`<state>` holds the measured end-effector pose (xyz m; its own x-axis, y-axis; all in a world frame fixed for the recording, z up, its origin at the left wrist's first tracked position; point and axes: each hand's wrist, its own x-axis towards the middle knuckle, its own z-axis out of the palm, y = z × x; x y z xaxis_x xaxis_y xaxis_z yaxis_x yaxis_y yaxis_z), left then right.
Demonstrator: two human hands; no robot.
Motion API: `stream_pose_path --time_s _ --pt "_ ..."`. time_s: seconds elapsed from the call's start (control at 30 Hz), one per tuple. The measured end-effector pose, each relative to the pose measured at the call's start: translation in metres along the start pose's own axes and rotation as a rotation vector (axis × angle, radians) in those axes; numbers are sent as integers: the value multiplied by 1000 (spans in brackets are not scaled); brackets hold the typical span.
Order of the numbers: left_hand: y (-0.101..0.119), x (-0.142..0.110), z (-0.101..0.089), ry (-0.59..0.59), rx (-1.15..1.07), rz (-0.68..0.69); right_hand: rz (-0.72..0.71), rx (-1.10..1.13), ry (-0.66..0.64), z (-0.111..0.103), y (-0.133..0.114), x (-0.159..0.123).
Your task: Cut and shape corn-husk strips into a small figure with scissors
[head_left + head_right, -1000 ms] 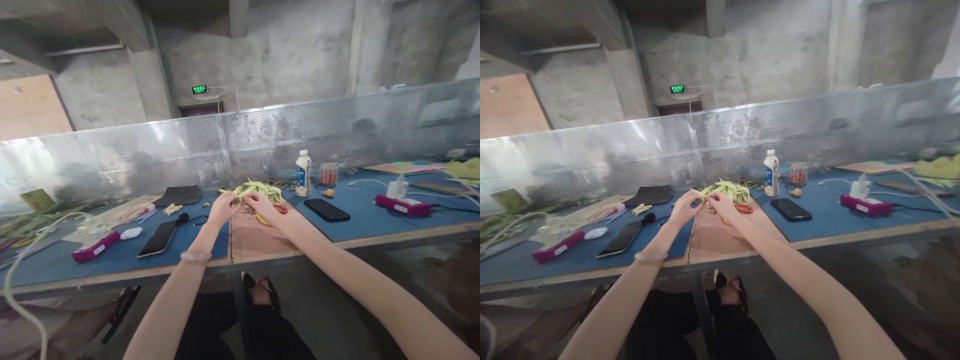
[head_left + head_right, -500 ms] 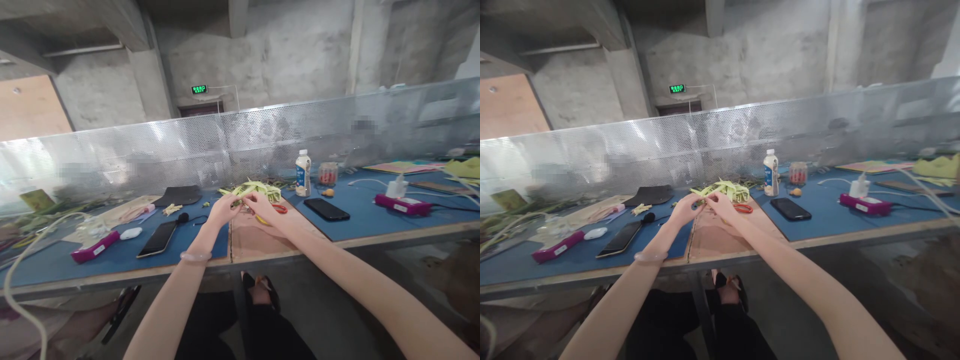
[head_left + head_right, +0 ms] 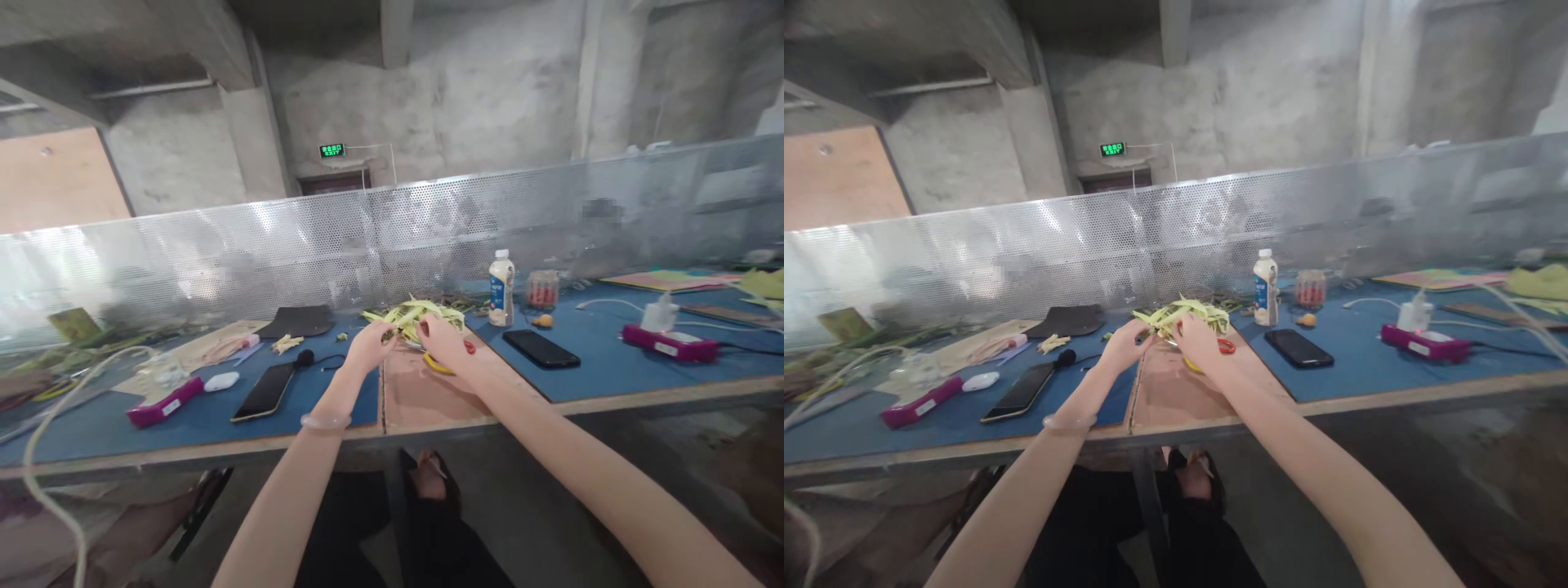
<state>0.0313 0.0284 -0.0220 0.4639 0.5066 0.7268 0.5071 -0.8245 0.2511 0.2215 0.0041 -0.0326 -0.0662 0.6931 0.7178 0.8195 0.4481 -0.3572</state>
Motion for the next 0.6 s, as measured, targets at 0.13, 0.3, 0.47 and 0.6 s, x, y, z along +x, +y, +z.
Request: stream_pose_path --time_s 0.13,0.3,0.47,0.6 --pt "-1 0 0 -8 14 -21 137 -304 -150 -2 15 -5" --pt "-8 0 1 8 -17 -45 190 -526 -320 -2 23 -8" --pt "-14 1 3 37 -57 -68 215 -591 -424 -3 27 -4" --pt "-19 2 4 42 -112 -122 205 -596 -468 -4 30 -2"
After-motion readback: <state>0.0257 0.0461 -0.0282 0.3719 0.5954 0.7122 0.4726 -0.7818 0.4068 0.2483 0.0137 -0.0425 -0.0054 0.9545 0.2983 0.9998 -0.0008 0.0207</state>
